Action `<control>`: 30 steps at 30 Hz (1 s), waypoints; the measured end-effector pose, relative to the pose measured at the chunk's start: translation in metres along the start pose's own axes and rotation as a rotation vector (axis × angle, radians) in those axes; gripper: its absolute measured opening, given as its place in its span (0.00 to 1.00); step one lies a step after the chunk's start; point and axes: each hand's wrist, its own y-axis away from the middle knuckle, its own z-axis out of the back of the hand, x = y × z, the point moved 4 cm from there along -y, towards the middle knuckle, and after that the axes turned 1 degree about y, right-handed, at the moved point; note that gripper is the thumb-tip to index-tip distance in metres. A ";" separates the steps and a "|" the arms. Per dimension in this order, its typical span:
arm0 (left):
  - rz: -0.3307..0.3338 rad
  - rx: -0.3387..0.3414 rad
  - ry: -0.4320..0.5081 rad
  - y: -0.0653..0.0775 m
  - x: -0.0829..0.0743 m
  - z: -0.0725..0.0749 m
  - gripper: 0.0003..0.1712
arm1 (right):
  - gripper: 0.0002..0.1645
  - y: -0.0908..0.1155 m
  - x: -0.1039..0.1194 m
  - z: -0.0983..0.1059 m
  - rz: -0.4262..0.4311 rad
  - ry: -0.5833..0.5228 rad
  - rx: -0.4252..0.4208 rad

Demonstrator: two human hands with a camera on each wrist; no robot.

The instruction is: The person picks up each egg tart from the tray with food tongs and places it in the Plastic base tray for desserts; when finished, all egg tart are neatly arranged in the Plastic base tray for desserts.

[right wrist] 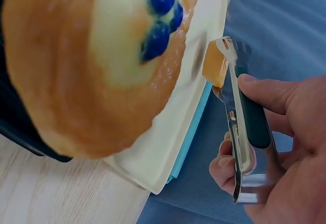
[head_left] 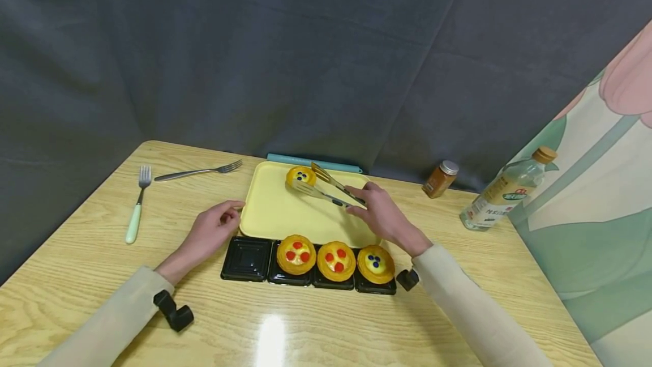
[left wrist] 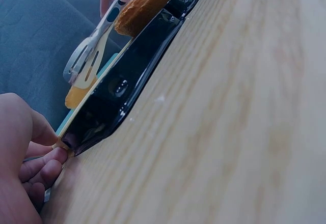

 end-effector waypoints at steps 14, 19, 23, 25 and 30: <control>0.001 0.003 0.003 0.000 0.001 0.000 0.21 | 0.31 0.024 0.007 0.001 0.041 -0.012 -0.013; 0.007 0.002 -0.002 0.000 0.001 0.000 0.21 | 0.31 0.034 0.011 0.001 0.050 -0.024 -0.007; 0.008 0.004 -0.002 0.000 0.001 0.000 0.21 | 0.31 0.042 0.014 0.001 0.054 -0.034 0.004; 0.008 0.006 0.001 0.000 0.001 0.000 0.21 | 0.31 0.046 0.017 0.001 0.062 -0.034 0.005; 0.010 0.007 0.004 0.000 0.001 0.000 0.21 | 0.32 0.056 0.024 0.000 0.081 -0.039 0.003</control>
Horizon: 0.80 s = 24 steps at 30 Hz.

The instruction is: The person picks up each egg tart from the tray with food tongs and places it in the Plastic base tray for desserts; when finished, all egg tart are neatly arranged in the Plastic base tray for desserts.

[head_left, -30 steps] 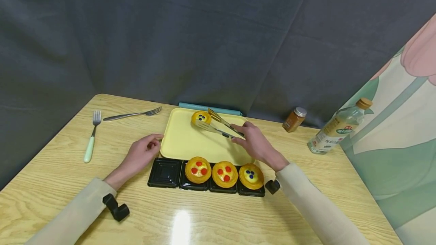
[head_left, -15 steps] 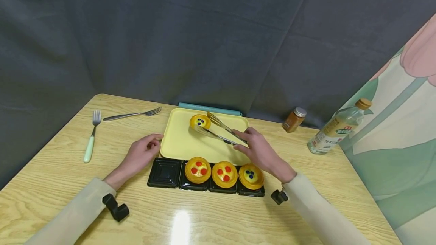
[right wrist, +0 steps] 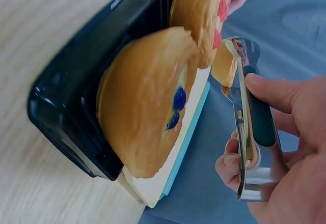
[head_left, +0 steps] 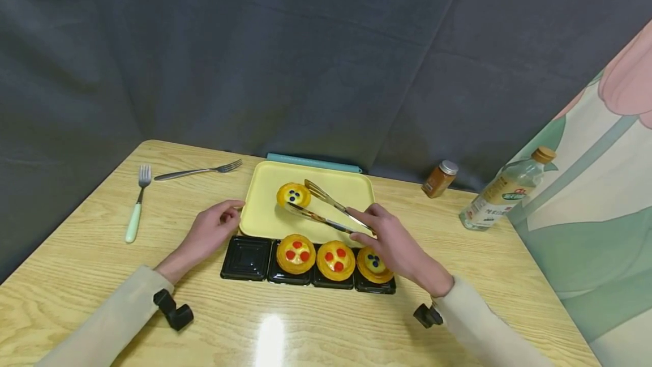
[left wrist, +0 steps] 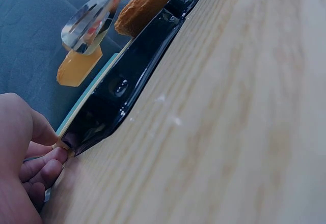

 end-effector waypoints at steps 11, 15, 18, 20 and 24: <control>-0.001 0.001 -0.017 0.000 -0.001 0.000 0.21 | 0.32 0.018 0.015 -0.001 0.047 -0.032 -0.004; -0.003 0.002 -0.018 0.000 -0.002 0.001 0.21 | 0.32 0.022 0.022 -0.002 0.077 -0.037 -0.011; -0.006 0.001 -0.019 -0.001 -0.002 0.001 0.21 | 0.31 0.024 0.027 -0.004 0.086 -0.044 -0.008; -0.007 0.000 -0.023 -0.001 -0.001 0.000 0.21 | 0.31 0.024 0.031 -0.005 0.088 -0.047 0.002; -0.009 0.001 -0.026 -0.002 0.000 0.000 0.21 | 0.31 0.025 0.038 -0.008 0.099 -0.056 0.030</control>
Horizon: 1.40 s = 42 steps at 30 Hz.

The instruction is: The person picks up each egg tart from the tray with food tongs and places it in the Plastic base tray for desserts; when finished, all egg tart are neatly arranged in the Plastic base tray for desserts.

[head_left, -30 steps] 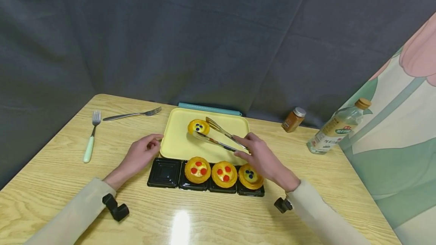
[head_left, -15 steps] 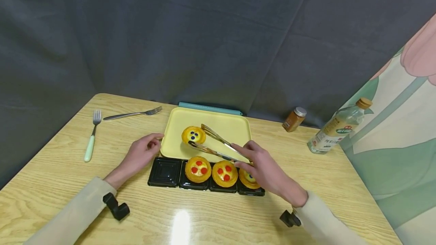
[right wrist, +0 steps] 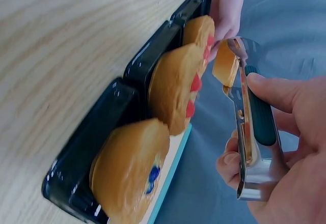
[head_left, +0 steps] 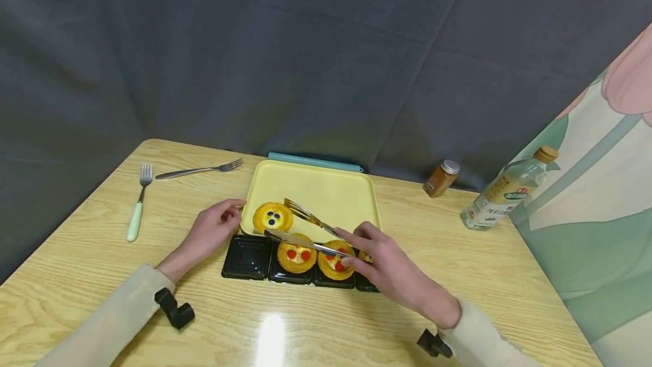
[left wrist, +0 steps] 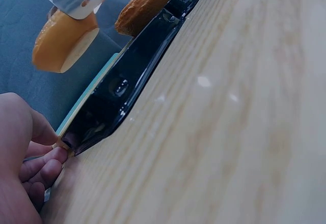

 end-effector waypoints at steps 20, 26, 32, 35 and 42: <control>-0.009 0.001 0.020 0.001 0.000 0.001 0.21 | 0.31 0.001 0.022 -0.025 0.063 0.022 0.124; 0.003 0.002 0.027 0.000 0.000 0.001 0.21 | 0.31 0.001 0.023 -0.029 0.046 0.016 0.142; 0.000 0.003 0.031 0.001 0.000 0.001 0.21 | 0.31 0.001 0.022 -0.029 0.053 0.022 0.136; -0.001 0.003 0.029 0.001 0.000 0.001 0.21 | 0.32 0.002 0.023 -0.029 0.057 0.027 0.132; 0.002 0.004 0.029 0.001 -0.001 0.001 0.21 | 0.33 0.008 0.022 -0.022 0.038 0.015 0.109</control>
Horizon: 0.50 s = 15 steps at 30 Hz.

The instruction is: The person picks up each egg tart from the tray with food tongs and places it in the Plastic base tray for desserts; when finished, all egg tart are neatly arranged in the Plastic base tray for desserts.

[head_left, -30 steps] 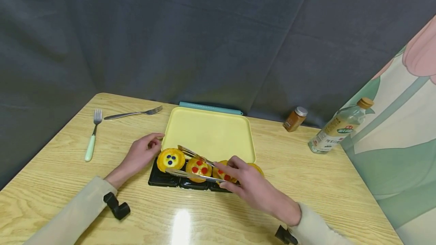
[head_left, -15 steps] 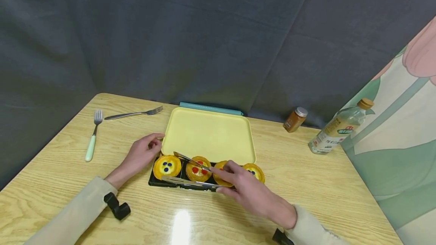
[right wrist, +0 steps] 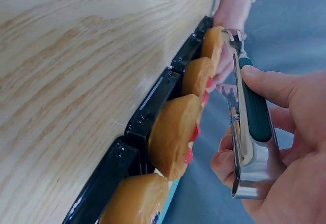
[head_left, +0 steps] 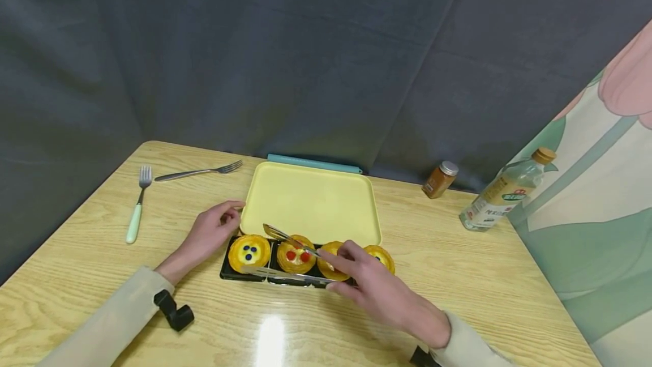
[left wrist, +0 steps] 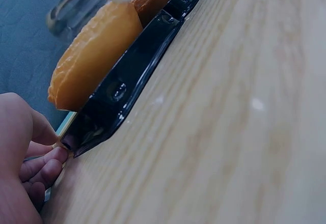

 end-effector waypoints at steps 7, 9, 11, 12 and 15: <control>0.001 0.000 0.000 0.000 0.000 0.000 0.21 | 0.34 0.018 -0.008 0.016 -0.066 -0.047 -0.097; 0.003 0.002 -0.001 0.000 0.000 0.000 0.21 | 0.34 0.025 -0.013 0.020 -0.097 -0.061 -0.124; 0.006 0.002 -0.001 0.000 0.000 0.000 0.21 | 0.34 0.033 -0.019 0.023 -0.137 -0.069 -0.141; 0.006 0.002 0.000 0.000 0.000 0.000 0.21 | 0.35 0.038 -0.023 0.025 -0.161 -0.068 -0.150; 0.008 0.003 -0.001 0.000 0.000 -0.001 0.21 | 0.35 0.052 -0.034 0.027 -0.245 -0.073 -0.166</control>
